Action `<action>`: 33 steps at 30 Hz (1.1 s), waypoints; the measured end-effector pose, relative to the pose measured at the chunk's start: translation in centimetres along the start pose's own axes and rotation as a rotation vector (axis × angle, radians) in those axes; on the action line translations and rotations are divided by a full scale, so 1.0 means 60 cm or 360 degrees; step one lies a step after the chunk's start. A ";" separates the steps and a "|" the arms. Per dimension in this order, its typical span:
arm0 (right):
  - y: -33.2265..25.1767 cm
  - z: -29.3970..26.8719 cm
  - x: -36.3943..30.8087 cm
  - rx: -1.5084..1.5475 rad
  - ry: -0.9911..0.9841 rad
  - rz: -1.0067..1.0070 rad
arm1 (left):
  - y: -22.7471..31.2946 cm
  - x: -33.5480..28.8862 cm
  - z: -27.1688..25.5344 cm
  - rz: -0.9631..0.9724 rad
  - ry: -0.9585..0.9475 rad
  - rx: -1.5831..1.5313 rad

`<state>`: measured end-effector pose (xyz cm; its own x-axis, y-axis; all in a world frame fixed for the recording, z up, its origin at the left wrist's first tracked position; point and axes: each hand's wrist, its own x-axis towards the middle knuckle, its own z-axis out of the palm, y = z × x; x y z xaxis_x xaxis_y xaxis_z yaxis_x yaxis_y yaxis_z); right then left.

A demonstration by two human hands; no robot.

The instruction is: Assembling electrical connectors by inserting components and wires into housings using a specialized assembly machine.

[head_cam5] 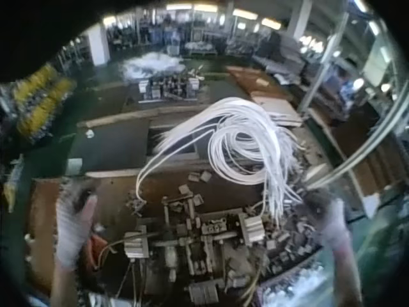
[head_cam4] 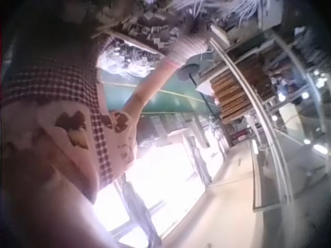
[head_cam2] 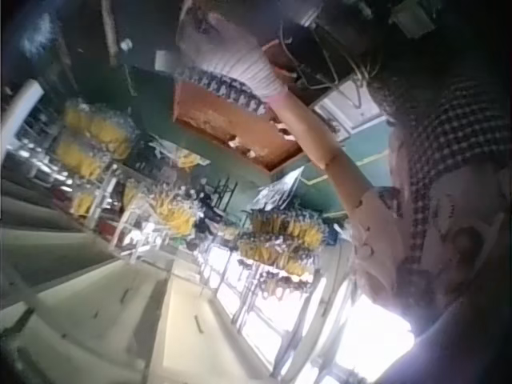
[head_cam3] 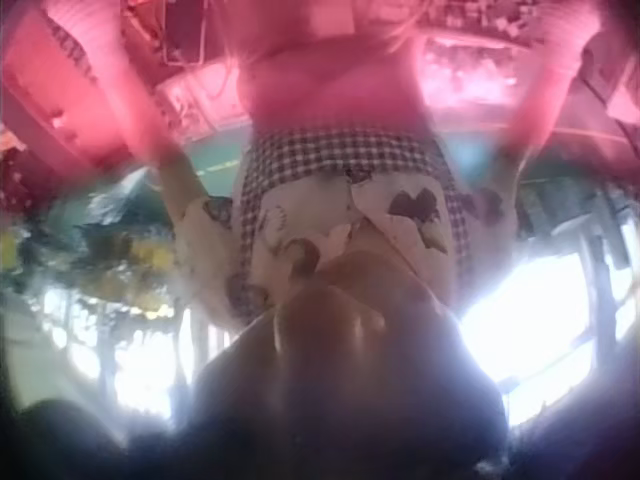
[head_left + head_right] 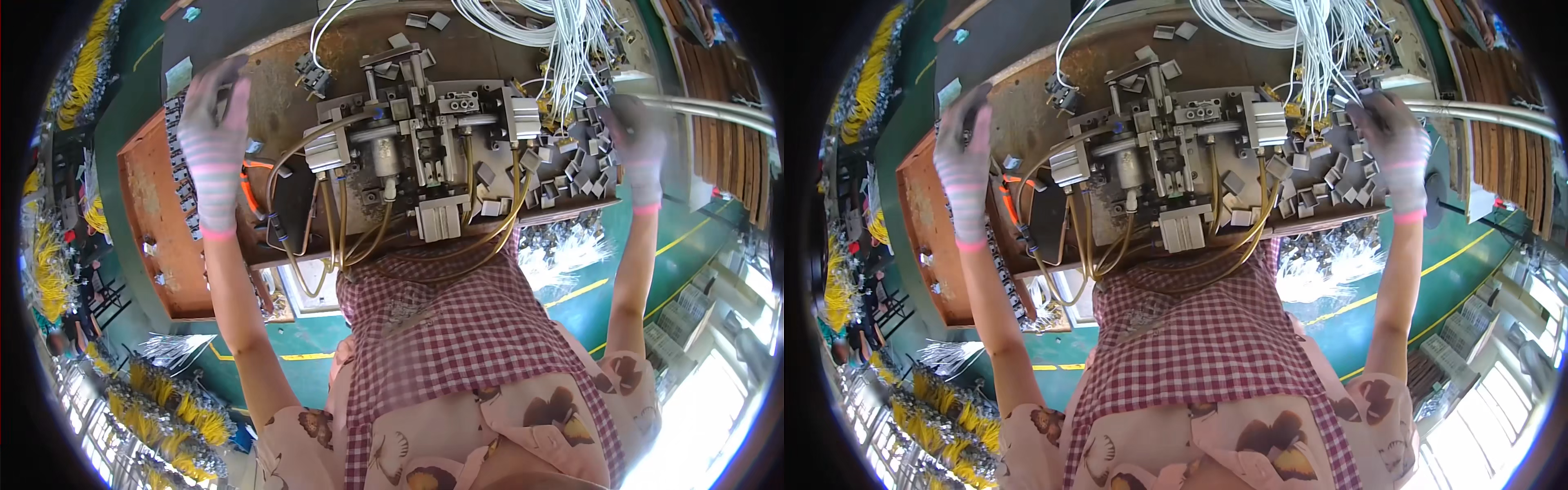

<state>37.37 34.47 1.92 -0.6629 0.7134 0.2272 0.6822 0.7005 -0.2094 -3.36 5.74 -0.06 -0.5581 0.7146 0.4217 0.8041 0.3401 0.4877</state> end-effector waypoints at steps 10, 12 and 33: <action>-0.031 -0.016 -0.048 0.1170 -0.0690 0.0051 | -0.113 -0.189 -0.149 -0.0808 0.0716 -0.0346; -0.040 -0.019 -0.049 0.1704 -0.0818 -0.0117 | -0.167 -0.275 -0.198 -0.1023 0.0732 -0.0303; -0.051 -0.093 0.019 0.1289 -0.1235 -0.0735 | -0.213 -0.367 -0.207 -0.1312 0.0745 -0.1338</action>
<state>36.25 33.03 8.09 -0.9907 0.0192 -0.1349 0.1263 0.5007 -0.8564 -3.91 -21.93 -6.07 -0.9866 0.1344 -0.0922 -0.0977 -0.0349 0.9946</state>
